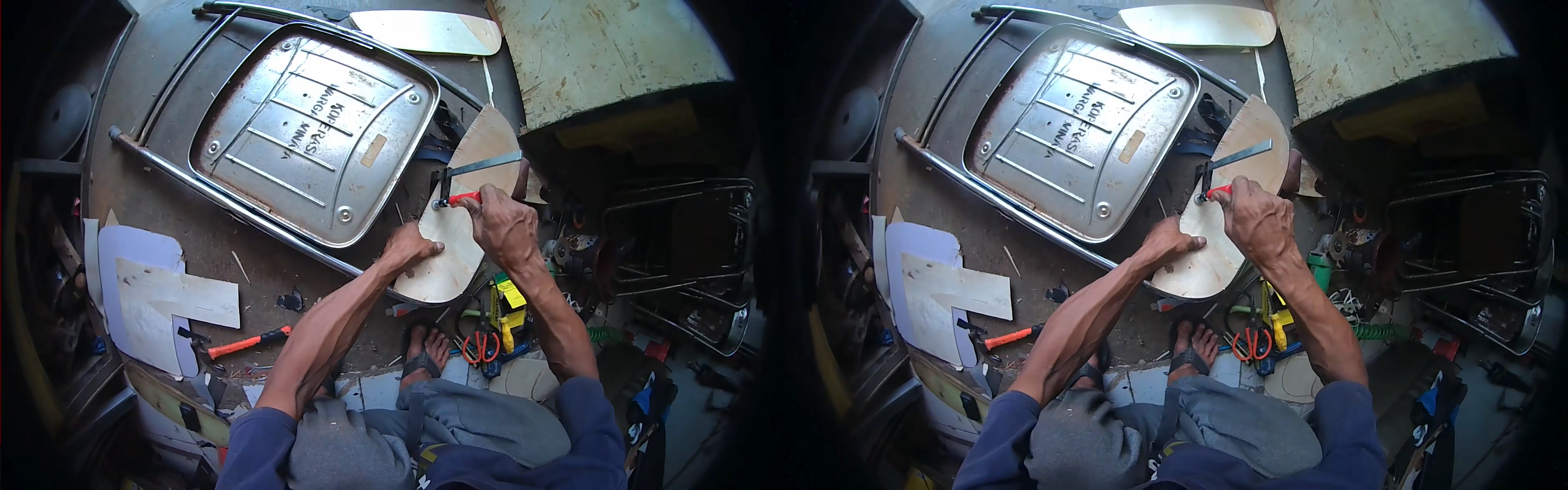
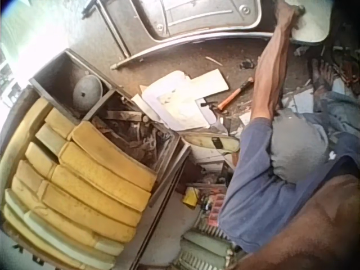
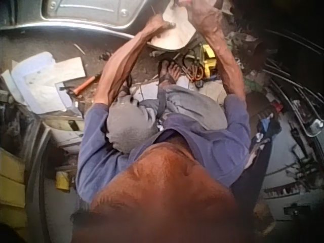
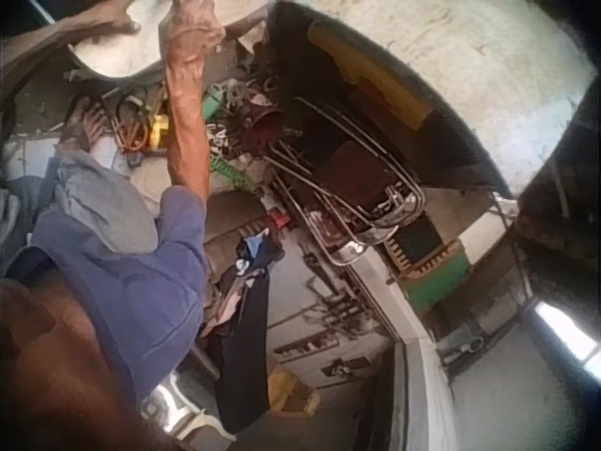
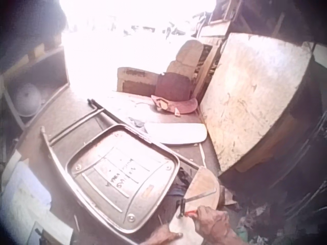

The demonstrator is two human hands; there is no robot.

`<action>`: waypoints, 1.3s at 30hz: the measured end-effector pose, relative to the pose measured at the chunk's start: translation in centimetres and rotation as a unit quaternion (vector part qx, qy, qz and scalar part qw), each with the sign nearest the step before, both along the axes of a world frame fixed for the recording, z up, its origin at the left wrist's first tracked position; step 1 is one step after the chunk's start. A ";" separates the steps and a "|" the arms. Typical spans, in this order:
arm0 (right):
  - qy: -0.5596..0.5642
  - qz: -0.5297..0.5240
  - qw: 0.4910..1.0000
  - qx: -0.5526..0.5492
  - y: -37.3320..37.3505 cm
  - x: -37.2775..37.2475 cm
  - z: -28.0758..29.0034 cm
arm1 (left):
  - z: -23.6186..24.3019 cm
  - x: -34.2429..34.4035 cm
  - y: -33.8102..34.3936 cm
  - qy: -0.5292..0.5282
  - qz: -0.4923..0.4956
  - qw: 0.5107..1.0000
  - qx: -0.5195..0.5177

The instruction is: The person repairs a folding chair by using a grinder on a wooden piece attached to the frame, then using a tool to tighten a screw on the chair's backrest before returning to work on the wooden piece.

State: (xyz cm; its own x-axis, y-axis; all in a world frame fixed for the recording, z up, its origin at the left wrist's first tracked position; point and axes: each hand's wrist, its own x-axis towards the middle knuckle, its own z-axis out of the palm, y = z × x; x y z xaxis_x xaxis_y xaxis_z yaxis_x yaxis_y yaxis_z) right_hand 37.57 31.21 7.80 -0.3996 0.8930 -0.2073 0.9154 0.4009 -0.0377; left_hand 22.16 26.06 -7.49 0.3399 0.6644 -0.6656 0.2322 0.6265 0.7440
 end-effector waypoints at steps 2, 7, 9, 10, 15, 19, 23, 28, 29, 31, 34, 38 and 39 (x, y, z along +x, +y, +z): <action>-0.115 -0.054 0.990 -0.053 0.5 -2.3 2.1 | -1.4 -0.1 -0.3 0.015 0.004 1.000 0.014; 0.017 0.113 0.991 0.072 0.9 -0.1 0.8 | -2.5 0.7 -0.1 0.062 -0.016 0.998 0.030; -0.016 0.060 0.997 0.047 0.8 0.0 0.1 | -2.0 0.7 0.0 0.031 -0.015 0.999 0.018; -0.026 0.052 0.997 0.043 1.0 -0.4 0.3 | -2.1 0.3 -0.1 0.020 -0.010 1.000 0.011; -0.031 0.021 0.999 -0.022 1.3 -0.6 1.5 | -2.4 0.5 -0.2 0.052 -0.005 0.998 0.025; -0.096 -0.065 0.993 -0.032 0.9 -1.9 1.2 | -2.7 0.6 -0.1 0.063 -0.016 0.997 0.045; 0.000 0.014 0.999 0.035 0.6 -1.0 1.2 | -3.1 0.7 -0.4 0.044 0.006 0.998 0.035; -0.090 -0.068 0.994 0.004 0.5 -2.8 0.4 | -3.0 0.4 -0.5 0.031 0.001 0.998 0.060; -0.054 -0.048 0.997 0.020 0.5 -2.5 0.4 | -2.6 0.3 -0.4 0.027 0.002 0.998 0.052; 0.017 -0.004 0.999 0.051 0.3 -1.6 0.6 | -1.9 0.4 -0.3 0.021 0.007 0.999 0.034; -0.048 -0.059 0.997 0.018 -0.3 -2.5 0.6 | -2.3 0.5 -0.3 0.038 0.003 0.999 0.031; -0.080 -0.073 0.994 0.032 0.2 -2.4 -0.1 | -2.1 0.2 -0.5 0.022 0.019 0.998 0.064; -0.037 -0.034 0.997 0.058 0.3 -1.9 -0.2 | -1.8 0.2 -0.3 0.011 0.013 0.999 0.038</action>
State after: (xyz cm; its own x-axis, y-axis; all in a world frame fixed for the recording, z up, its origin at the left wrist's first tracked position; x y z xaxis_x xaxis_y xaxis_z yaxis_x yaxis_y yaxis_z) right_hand 35.72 31.52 7.56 -0.3240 0.9374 -0.1279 0.9395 0.3347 0.0732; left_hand 22.34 25.81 -9.30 0.3084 0.7221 -0.6193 0.2328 0.5739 0.7851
